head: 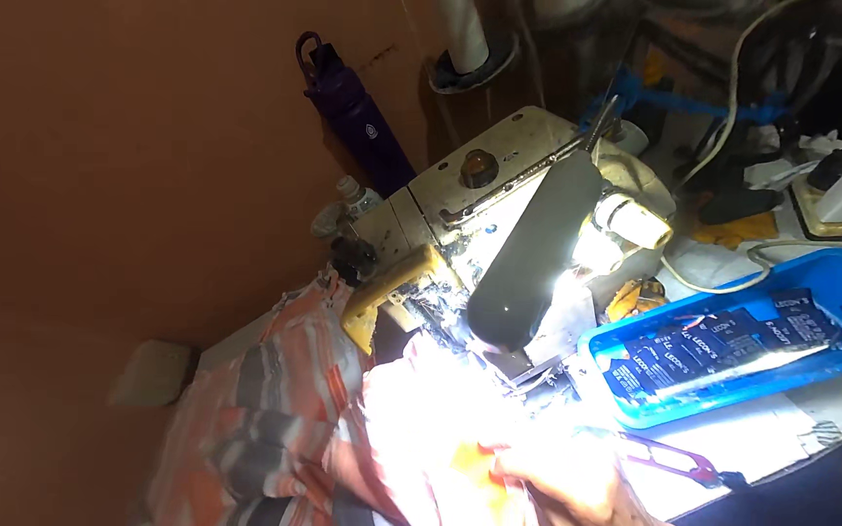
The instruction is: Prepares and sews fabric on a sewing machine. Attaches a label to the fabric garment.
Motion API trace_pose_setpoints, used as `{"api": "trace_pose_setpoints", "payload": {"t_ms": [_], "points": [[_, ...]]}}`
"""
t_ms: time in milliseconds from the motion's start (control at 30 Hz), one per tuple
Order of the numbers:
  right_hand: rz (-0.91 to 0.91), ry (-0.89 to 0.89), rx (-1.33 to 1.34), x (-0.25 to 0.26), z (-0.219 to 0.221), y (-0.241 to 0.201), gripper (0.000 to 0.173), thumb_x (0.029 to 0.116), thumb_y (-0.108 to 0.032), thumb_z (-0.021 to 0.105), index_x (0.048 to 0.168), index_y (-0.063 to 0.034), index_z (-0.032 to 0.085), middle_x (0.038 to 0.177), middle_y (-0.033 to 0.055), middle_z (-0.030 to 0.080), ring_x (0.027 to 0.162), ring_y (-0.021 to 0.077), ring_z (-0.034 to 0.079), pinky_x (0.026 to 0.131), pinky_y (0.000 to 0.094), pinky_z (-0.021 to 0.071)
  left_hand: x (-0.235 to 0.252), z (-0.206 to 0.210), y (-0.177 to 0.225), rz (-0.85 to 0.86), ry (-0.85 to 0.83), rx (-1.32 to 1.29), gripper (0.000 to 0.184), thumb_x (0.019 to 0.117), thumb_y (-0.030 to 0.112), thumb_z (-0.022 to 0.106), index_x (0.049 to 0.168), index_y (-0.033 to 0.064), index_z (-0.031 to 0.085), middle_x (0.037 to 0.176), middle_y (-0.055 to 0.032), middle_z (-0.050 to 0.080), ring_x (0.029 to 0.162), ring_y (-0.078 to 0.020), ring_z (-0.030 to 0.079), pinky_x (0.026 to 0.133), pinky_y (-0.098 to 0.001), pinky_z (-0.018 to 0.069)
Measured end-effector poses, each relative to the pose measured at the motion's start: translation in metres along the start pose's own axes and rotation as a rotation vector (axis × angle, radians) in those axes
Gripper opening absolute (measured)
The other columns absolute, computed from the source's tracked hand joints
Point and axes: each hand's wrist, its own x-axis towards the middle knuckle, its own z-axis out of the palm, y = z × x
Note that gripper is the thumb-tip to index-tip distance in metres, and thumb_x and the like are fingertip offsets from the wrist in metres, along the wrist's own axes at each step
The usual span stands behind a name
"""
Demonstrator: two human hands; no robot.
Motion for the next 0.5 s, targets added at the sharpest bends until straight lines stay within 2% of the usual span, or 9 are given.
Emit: {"api": "trace_pose_setpoints", "payload": {"t_ms": [133,233,300,367,400,433,467,500], "points": [[0.001,0.070,0.053,0.020,0.008,0.014,0.021,0.1011,-0.007,0.054,0.100,-0.0050,0.075,0.105,0.0095,0.077,0.102,0.0131,0.072,0.089,0.0236,0.0560,0.012,0.019,-0.009,0.039,0.142,0.116,0.017,0.0882,0.010,0.065,0.082,-0.0004,0.078,0.074,-0.0092,0.070,0.073,-0.0148,0.059,0.084,-0.0349,0.0365],[0.085,0.043,0.113,0.029,0.008,0.015,0.023,0.1036,-0.009,0.053,0.108,-0.0035,0.075,0.111,0.0095,0.076,0.107,0.0124,0.071,0.094,0.0251,0.0554,0.021,0.029,-0.017,0.089,0.224,0.194,0.020,0.0874,0.010,0.063,0.086,-0.0014,0.079,0.078,-0.0110,0.073,0.072,-0.0172,0.060,0.084,-0.0379,0.0364],[0.094,0.030,0.093,0.031,0.006,0.013,0.023,0.1042,-0.011,0.054,0.109,-0.0033,0.075,0.111,0.0099,0.076,0.104,0.0117,0.071,0.092,0.0238,0.0548,0.022,0.029,-0.020,0.106,0.240,0.219,0.021,0.0882,0.014,0.064,0.086,0.0026,0.081,0.080,-0.0101,0.074,0.075,-0.0171,0.061,0.087,-0.0391,0.0348],[0.096,0.024,0.080,0.026,0.002,0.008,0.021,0.1022,-0.012,0.057,0.110,-0.0033,0.075,0.110,0.0099,0.076,0.102,0.0117,0.072,0.089,0.0235,0.0552,0.025,0.019,-0.025,0.132,0.215,0.198,0.022,0.0892,0.020,0.064,0.080,0.0069,0.080,0.075,-0.0099,0.066,0.079,-0.0190,0.059,0.090,-0.0420,0.0319],[0.108,0.026,0.097,0.024,0.000,0.005,0.022,0.1004,-0.011,0.058,0.113,-0.0030,0.074,0.112,0.0097,0.075,0.101,0.0104,0.071,0.089,0.0224,0.0554,0.030,0.011,-0.029,0.142,0.200,0.174,0.025,0.0910,0.022,0.063,0.079,0.0064,0.078,0.079,-0.0123,0.064,0.084,-0.0213,0.059,0.092,-0.0429,0.0321],[0.127,0.036,0.113,0.021,-0.003,0.002,0.025,0.0995,-0.011,0.058,0.118,-0.0031,0.073,0.115,0.0091,0.075,0.097,0.0083,0.070,0.085,0.0208,0.0552,0.038,0.004,-0.035,0.161,0.194,0.155,0.026,0.0912,0.021,0.060,0.080,0.0039,0.076,0.085,-0.0161,0.065,0.089,-0.0240,0.060,0.093,-0.0423,0.0349],[0.141,0.051,0.116,0.018,-0.007,-0.001,0.027,0.0998,-0.013,0.059,0.122,-0.0037,0.072,0.118,0.0086,0.074,0.098,0.0065,0.070,0.085,0.0195,0.0555,0.051,-0.003,-0.044,0.203,0.195,0.167,0.026,0.0912,0.018,0.056,0.083,0.0026,0.075,0.091,-0.0176,0.067,0.092,-0.0256,0.061,0.092,-0.0390,0.0419],[0.147,0.067,0.121,0.015,-0.010,-0.004,0.030,0.0995,-0.014,0.060,0.125,-0.0034,0.071,0.122,0.0090,0.073,0.102,0.0051,0.070,0.087,0.0180,0.0561,0.067,-0.008,-0.057,0.272,0.184,0.179,0.026,0.0925,0.012,0.053,0.089,0.0029,0.077,0.096,-0.0179,0.068,0.094,-0.0282,0.063,0.089,-0.0400,0.0469]]}}
